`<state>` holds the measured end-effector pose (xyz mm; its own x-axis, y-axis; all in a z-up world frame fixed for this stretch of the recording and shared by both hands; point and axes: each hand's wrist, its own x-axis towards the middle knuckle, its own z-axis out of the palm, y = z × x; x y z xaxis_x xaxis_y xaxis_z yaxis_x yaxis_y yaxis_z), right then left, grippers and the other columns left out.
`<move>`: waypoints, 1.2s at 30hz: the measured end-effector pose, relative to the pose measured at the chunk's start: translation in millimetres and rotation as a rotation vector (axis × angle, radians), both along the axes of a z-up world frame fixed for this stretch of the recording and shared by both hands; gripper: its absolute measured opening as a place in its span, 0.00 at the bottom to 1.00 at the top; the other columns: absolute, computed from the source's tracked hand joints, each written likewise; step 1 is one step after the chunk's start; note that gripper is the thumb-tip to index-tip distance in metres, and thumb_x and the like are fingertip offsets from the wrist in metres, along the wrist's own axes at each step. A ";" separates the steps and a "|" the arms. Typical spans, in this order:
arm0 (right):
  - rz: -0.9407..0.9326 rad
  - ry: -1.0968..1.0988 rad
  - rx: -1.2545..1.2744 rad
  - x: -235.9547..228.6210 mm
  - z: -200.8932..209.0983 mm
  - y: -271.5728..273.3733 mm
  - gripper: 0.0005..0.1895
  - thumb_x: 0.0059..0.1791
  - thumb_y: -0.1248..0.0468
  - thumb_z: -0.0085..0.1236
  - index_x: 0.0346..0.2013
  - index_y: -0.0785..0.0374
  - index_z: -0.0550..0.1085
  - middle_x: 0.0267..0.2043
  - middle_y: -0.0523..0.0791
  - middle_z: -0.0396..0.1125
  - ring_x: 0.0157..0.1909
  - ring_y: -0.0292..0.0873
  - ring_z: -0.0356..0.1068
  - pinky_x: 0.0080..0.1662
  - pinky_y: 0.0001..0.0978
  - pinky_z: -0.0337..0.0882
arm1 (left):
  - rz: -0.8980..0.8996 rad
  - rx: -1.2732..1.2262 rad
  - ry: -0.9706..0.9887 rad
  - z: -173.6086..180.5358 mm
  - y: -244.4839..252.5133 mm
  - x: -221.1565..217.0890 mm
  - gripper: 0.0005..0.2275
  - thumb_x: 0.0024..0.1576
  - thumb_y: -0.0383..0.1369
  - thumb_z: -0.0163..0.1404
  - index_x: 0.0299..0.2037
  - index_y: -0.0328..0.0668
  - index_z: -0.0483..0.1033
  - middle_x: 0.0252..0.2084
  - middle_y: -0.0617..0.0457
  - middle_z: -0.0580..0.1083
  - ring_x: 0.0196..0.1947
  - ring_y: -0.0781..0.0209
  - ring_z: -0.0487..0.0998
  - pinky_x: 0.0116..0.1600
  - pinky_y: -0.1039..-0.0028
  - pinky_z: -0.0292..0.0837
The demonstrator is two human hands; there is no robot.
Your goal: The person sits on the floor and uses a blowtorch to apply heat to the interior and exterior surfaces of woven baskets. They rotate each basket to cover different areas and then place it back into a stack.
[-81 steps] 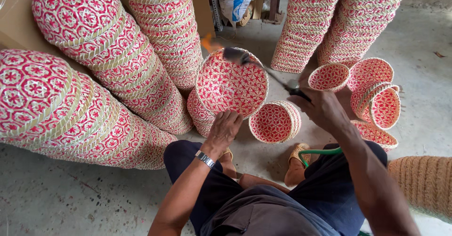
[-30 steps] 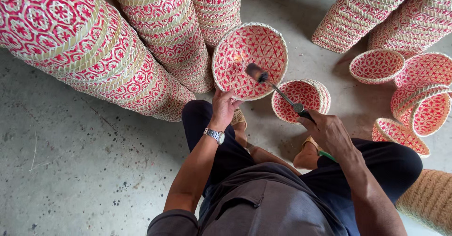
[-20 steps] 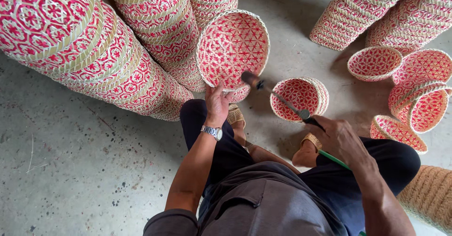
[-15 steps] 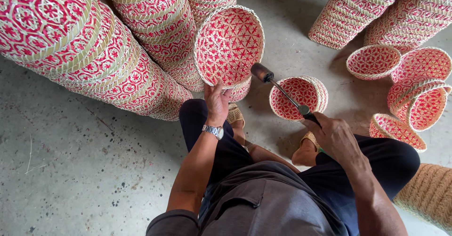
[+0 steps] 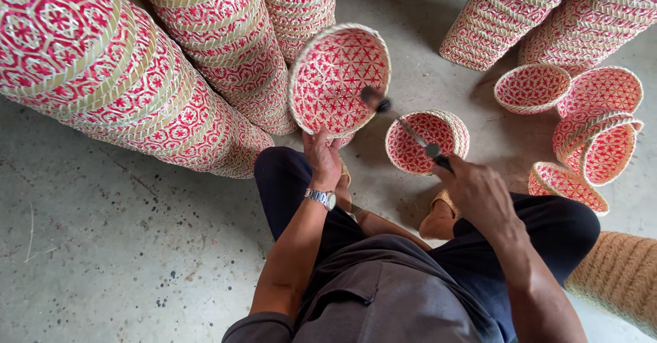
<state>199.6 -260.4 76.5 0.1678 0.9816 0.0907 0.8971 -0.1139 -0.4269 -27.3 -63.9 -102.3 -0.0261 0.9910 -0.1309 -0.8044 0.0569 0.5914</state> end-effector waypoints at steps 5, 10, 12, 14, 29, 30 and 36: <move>0.094 0.133 0.054 13.6 1.6 -28.7 0.11 0.50 0.59 0.58 0.40 0.65 0.76 0.25 0.56 0.70 0.29 0.59 0.72 0.32 0.49 0.69 | -0.006 -0.040 -0.049 -10.1 10.5 5.0 0.23 0.60 0.27 0.49 0.66 0.53 0.62 0.62 0.51 0.69 0.58 0.53 0.73 0.53 0.57 0.77; -0.038 0.105 -0.056 15.8 -1.4 -32.7 0.13 0.50 0.58 0.56 0.43 0.63 0.76 0.26 0.58 0.70 0.31 0.60 0.73 0.34 0.49 0.69 | -0.034 -0.140 -0.031 -0.1 10.4 6.1 0.23 0.59 0.30 0.49 0.66 0.55 0.61 0.60 0.52 0.71 0.56 0.53 0.75 0.52 0.58 0.79; -0.013 0.171 -0.113 23.2 0.3 -35.4 0.13 0.49 0.57 0.57 0.43 0.62 0.77 0.26 0.57 0.71 0.31 0.59 0.74 0.33 0.49 0.69 | -0.064 -0.187 -0.001 8.3 5.2 2.7 0.22 0.60 0.33 0.50 0.65 0.55 0.61 0.59 0.52 0.71 0.54 0.52 0.75 0.49 0.58 0.80; 0.041 0.118 0.007 24.8 -3.5 -31.7 0.12 0.50 0.58 0.57 0.41 0.64 0.77 0.26 0.56 0.70 0.30 0.59 0.73 0.34 0.49 0.68 | -0.074 -0.164 0.005 12.1 3.8 -1.1 0.21 0.61 0.33 0.50 0.64 0.51 0.62 0.59 0.48 0.72 0.54 0.50 0.77 0.49 0.57 0.81; -0.001 0.083 0.110 50.4 1.8 -13.2 0.14 0.51 0.56 0.59 0.36 0.66 0.77 0.18 0.54 0.65 0.18 0.54 0.65 0.26 0.47 0.63 | -0.157 -0.096 0.221 27.4 -15.5 -12.2 0.22 0.61 0.31 0.49 0.65 0.52 0.59 0.62 0.50 0.70 0.56 0.52 0.76 0.47 0.59 0.83; -0.015 0.085 0.112 50.4 1.5 -12.5 0.14 0.51 0.56 0.59 0.35 0.66 0.77 0.19 0.54 0.65 0.18 0.54 0.66 0.26 0.47 0.63 | -0.166 -0.113 0.248 29.9 -17.9 -11.3 0.23 0.60 0.31 0.49 0.66 0.54 0.59 0.62 0.50 0.70 0.55 0.53 0.76 0.46 0.60 0.83; -0.030 0.006 0.141 41.7 -12.0 6.6 0.16 0.52 0.53 0.60 0.35 0.66 0.78 0.23 0.55 0.69 0.24 0.57 0.70 0.28 0.49 0.67 | -0.249 -0.037 0.252 32.6 -30.5 1.7 0.21 0.60 0.31 0.49 0.64 0.50 0.62 0.58 0.49 0.72 0.54 0.54 0.78 0.44 0.59 0.84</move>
<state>241.3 -253.7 64.5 0.1983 0.9537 0.2263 0.8914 -0.0794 -0.4463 -25.5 -94.4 -69.7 0.1795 0.9659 -0.1867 -0.5921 0.2577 0.7635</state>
